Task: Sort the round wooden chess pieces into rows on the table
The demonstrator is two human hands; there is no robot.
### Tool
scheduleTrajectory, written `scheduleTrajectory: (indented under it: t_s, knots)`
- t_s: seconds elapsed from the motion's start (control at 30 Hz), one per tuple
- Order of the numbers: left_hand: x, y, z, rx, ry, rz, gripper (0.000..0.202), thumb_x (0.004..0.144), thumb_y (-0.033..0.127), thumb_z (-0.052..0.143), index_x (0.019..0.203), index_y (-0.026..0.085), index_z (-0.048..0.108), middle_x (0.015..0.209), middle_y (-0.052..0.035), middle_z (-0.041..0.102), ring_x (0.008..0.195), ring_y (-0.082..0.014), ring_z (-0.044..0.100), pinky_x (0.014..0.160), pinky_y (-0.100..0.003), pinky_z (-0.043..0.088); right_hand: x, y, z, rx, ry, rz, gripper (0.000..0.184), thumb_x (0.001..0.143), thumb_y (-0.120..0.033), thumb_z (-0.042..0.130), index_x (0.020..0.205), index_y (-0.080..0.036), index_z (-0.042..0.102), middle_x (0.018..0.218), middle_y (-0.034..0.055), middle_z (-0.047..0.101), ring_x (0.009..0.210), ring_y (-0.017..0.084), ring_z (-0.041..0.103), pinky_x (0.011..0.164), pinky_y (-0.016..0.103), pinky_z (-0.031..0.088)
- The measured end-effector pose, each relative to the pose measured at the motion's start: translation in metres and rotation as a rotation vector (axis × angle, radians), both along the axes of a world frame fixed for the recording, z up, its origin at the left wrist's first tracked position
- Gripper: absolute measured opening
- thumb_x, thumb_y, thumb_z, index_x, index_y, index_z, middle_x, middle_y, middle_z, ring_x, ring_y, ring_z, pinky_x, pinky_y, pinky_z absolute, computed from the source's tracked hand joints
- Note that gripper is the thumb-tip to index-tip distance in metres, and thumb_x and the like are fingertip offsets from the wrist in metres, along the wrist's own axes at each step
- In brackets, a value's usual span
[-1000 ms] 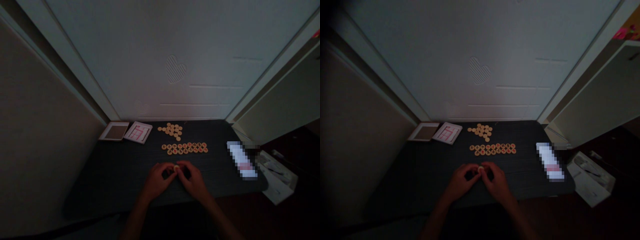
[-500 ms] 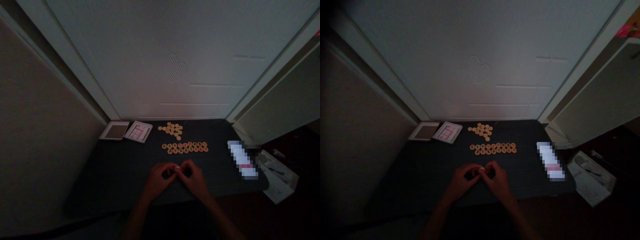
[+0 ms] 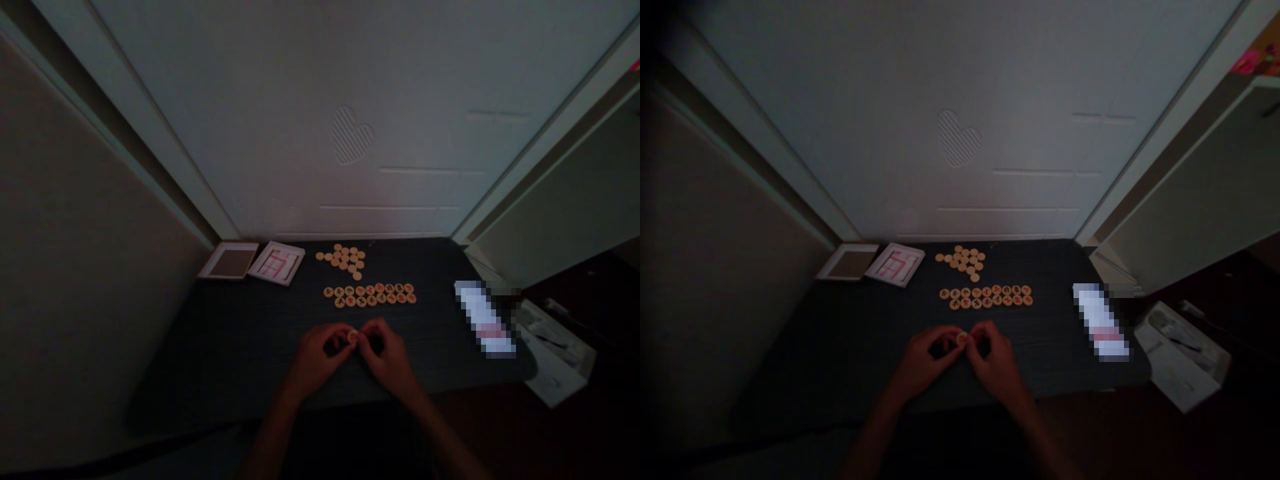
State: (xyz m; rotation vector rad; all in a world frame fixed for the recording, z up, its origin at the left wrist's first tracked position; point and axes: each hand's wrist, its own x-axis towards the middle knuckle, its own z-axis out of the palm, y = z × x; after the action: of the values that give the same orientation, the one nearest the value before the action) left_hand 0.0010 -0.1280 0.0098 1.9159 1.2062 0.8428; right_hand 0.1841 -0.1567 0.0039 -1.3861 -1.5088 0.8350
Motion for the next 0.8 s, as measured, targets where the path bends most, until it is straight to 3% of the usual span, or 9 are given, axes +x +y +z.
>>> scheduleTrajectory:
  t_s: [0.43, 0.8]
  knots:
    - [-0.0018, 0.0005, -0.005, -0.002, -0.023, -0.037, 0.025, 0.089, 0.034, 0.072, 0.113, 0.03, 0.07, 0.102, 0.0015, 0.077, 0.089, -0.0167, 0.07, 0.083, -0.031, 0.055, 0.0005, 0.002, 0.0011, -0.013, 0.02, -0.012, 0.012, 0.093, -0.035, 0.061, 0.093, -0.022, 0.059, 0.081, 0.0012, 0.067, 0.074, 0.017, 0.066, 0.068, 0.027, 0.051]
    - [-0.0024, 0.0, -0.0075, 0.083, 0.061, -0.053, 0.031, 0.085, 0.023, 0.073, 0.115, 0.03, 0.069, 0.086, 0.0029, 0.074, 0.083, -0.0175, 0.068, 0.084, -0.033, 0.052, 0.0002, 0.003, 0.0019, -0.016, 0.028, -0.007, 0.015, 0.088, -0.036, 0.069, 0.087, -0.023, 0.06, 0.076, -0.0013, 0.066, 0.07, 0.015, 0.064, 0.067, 0.025, 0.05]
